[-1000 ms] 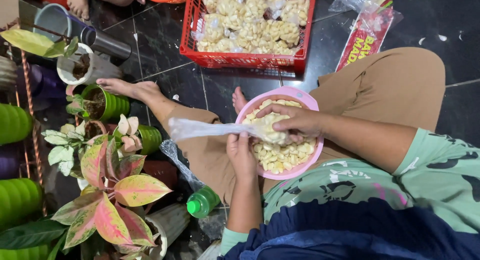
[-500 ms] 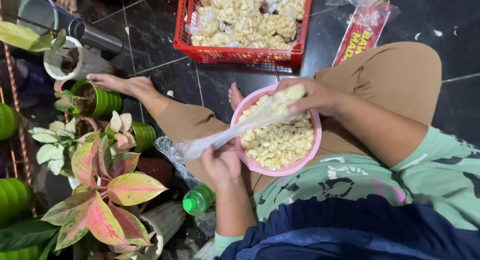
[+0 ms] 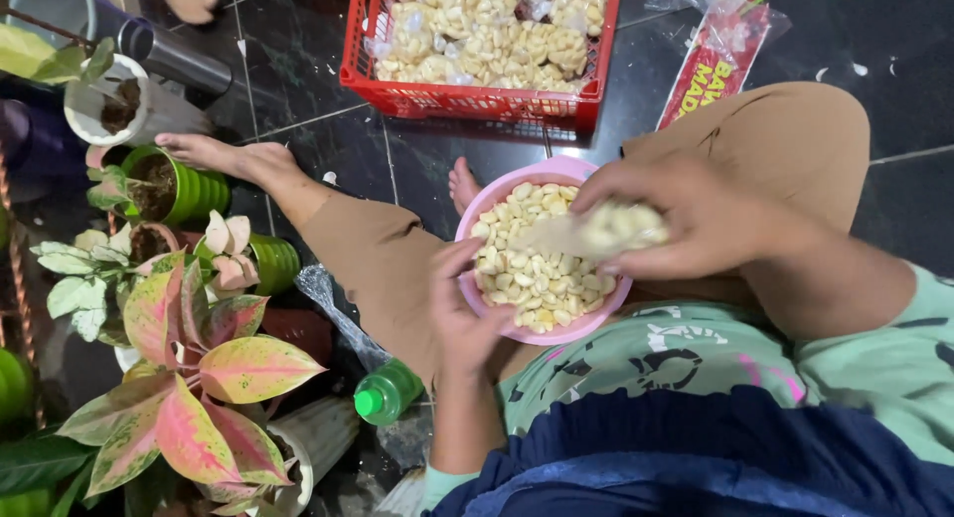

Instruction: A person sitting on the floor is manually packaging peeled garlic cloves into small plastic bags and sorting pre-packaged bags from a red crate.

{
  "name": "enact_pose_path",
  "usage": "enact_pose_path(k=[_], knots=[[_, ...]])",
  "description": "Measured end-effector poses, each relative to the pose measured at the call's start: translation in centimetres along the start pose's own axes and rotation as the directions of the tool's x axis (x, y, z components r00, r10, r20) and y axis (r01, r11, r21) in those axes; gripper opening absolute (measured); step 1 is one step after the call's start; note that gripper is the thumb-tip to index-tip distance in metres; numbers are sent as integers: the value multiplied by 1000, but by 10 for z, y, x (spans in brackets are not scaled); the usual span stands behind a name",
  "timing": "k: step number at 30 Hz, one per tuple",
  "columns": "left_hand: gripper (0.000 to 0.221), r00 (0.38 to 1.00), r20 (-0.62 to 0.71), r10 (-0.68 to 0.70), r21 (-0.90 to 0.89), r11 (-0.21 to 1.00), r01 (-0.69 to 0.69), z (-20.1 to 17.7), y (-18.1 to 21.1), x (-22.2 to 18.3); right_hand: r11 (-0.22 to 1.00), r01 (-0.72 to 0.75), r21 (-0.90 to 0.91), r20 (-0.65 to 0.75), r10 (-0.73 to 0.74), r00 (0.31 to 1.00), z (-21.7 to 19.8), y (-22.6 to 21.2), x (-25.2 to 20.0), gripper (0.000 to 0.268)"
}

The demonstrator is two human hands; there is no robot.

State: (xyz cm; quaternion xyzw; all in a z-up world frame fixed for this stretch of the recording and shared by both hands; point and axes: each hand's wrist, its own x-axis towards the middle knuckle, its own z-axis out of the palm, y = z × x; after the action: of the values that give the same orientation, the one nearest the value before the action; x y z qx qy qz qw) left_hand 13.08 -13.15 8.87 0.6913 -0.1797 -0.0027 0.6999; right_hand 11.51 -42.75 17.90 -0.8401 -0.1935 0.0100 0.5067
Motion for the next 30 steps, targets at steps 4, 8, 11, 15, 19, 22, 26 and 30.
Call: enact_pose_path(k=[4, 8, 11, 15, 19, 22, 26, 30], knots=[[77, 976, 218, 22, 75, 996, -39, 40, -23, -6, 992, -83, 97, 147, 68, 987, 43, 15, 10, 46], [42, 984, 168, -56, 163, 986, 28, 38, -41, -11, 981, -81, 178, 157, 53, 986, 63, 33, 10, 50], [35, 991, 71, -110, 60, 993, 106, 34, -42, -12, 934, -60, 351, 71, 38, 997, 67, 46, 6, 40], [31, 996, 31, -86, -46, 995, 87, 33, -27, -10, 921, 35, 388, -69, -9, 998, 66, 48, 8, 17], [23, 998, 13, 65, 26, 998, -65, 27, -2, 5, 970, 118, 213, -141, -89, 986, 53, 17, 15, 6], [17, 995, -17, 98, 60, 993, -97, 21, -1, 4, 975, 153, 162, -149, -129, 980, 44, 2, 16, 8], [18, 987, -62, 150, 14, 989, -150, 17, 12, 3, 949, 203, 241, -185, -160, 970, 49, 9, 11, 11], [17, 992, 17, 124, 15, 992, -124, 10, 35, -6, 944, 147, 296, -78, -130, 988, 56, 13, 9, 42]])
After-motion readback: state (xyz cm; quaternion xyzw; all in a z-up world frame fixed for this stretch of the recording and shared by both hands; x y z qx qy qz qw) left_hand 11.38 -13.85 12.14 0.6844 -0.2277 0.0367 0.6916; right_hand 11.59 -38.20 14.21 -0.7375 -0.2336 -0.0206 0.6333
